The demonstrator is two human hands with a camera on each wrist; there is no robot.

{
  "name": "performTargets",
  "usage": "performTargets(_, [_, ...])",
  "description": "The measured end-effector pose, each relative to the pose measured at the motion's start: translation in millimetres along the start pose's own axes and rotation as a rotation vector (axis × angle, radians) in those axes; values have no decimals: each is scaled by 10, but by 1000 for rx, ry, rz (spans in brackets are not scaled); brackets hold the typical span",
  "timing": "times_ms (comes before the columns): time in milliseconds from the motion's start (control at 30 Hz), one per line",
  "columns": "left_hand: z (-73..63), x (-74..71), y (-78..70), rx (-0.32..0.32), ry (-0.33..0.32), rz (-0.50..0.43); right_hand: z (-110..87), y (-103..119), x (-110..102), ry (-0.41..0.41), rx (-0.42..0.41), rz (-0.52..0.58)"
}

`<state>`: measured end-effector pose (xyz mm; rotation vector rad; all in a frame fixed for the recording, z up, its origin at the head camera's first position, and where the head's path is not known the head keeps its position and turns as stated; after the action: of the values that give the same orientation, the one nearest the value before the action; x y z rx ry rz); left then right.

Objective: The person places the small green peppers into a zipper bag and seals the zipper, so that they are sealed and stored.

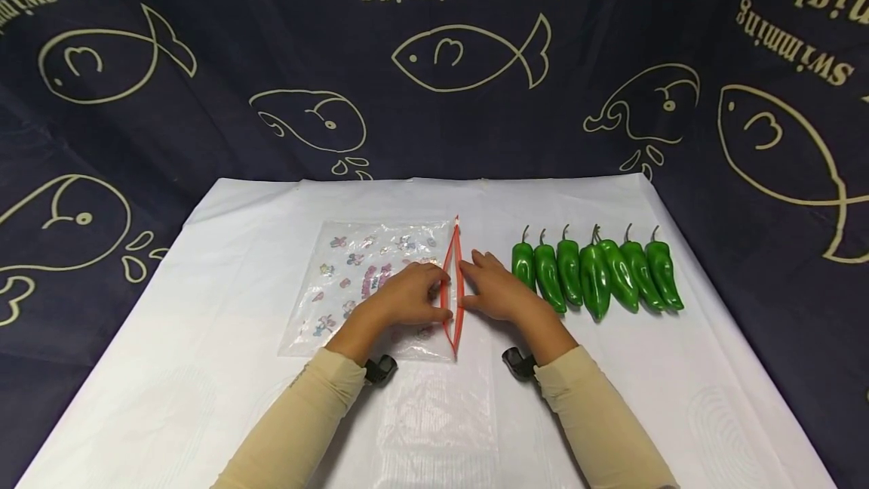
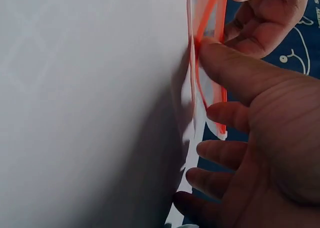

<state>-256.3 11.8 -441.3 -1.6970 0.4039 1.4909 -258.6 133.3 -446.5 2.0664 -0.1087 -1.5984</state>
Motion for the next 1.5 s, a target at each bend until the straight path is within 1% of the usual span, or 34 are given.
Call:
performTargets(133, [1, -1, -3, 9, -3, -20, 5, 13, 20, 17, 1, -21])
performTargets(300, [28, -24, -14, 17, -18, -55, 18, 30, 5, 11, 8, -82])
performTargets(367, [30, -21, -19, 10, -2, -47, 26, 39, 12, 17, 10, -104])
performTargets(467, [18, 9, -45, -1, 52, -19, 37, 53, 43, 38, 5, -124])
performTargets(533, [12, 20, -71, -2, 76, 2, 43, 65, 53, 45, 4, -129])
performTargets(600, [6, 27, -87, -8, 84, 9, 48, 70, 62, 53, 11, -132])
performTargets(667, [-1, 31, -85, -19, 76, 6, 51, 72, 69, 61, 16, -141])
performTargets(733, [-6, 35, -70, -28, 55, -7, 60, 65, 74, 67, 26, -146])
performTargets(867, [-26, 29, -51, -31, -14, -70, 72, 70, 71, 68, 24, -152])
performTargets(1000, [-74, 13, -51, -39, -84, -130, 68, 82, 66, 71, 19, -151])
performTargets(1200, [-183, -81, -61, -70, -218, -178, 83, 96, 60, 75, 37, -149])
performTargets(1367, [-273, -101, -48, -127, -307, -253, 84, 85, 82, 96, 58, -148])
performTargets(1500, [-349, -118, -45, -186, -402, -296, 84, 83, 90, 98, 53, -149])
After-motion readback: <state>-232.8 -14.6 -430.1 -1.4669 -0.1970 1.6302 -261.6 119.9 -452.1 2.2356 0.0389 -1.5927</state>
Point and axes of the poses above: each hand's wrist, its own z-axis towards the middle knuckle, its own x-axis out of the palm, y = z × x, the point moved 8 cm from there along z, towards the middle knuckle, and after that the axes turned 13 degrees about x, right-handed, at the moved point
